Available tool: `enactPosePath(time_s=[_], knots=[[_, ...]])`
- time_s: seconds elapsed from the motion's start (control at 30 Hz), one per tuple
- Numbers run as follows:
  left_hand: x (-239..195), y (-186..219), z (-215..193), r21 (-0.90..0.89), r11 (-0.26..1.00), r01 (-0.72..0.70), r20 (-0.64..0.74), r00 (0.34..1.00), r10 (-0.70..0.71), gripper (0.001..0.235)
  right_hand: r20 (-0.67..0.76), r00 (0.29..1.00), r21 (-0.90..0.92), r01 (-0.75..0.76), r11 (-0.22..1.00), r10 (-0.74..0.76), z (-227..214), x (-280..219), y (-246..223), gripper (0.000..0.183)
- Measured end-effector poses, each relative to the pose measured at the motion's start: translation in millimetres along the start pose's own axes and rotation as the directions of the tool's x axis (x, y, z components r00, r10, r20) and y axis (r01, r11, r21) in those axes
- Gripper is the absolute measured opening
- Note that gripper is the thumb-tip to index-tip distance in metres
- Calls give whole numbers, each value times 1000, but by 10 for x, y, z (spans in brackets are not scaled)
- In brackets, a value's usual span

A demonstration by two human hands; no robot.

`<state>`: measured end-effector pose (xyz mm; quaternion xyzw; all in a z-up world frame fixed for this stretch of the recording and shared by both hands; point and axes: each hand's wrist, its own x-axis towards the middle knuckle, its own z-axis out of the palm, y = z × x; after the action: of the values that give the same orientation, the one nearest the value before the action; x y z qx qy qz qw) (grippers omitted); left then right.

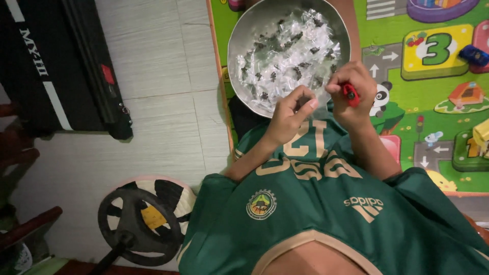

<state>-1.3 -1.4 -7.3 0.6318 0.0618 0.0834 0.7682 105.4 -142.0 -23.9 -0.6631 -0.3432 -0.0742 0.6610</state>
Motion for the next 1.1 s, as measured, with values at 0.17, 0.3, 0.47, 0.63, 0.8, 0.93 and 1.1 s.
enactPosePath(time_s=[0.17,0.3,0.47,0.63,0.8,0.93,1.1], knots=[[17,-85,-7,-108,994,21,76,997,-13,14,-21,986,-17,164,986,-164,-70,-79,207,41],[36,-74,-7,-145,988,45,109,994,-30,15,-16,949,-83,312,946,-314,-113,-38,236,39],[-30,37,-56,-163,977,140,132,984,-119,10,-90,934,-286,309,907,-346,-334,76,340,25],[-81,224,-20,-7,988,156,75,985,-155,6,-133,985,-335,56,941,-107,-504,132,90,38],[-47,419,69,234,971,38,-45,999,-28,4,-20,971,-44,-238,970,238,-175,-86,-205,18],[-42,280,68,346,929,-129,-97,980,172,14,-103,994,-163,15,986,-32,-24,-75,-373,30],[-22,406,93,460,866,-196,-97,958,269,14,-75,995,-152,54,987,-66,56,-9,-482,22]])
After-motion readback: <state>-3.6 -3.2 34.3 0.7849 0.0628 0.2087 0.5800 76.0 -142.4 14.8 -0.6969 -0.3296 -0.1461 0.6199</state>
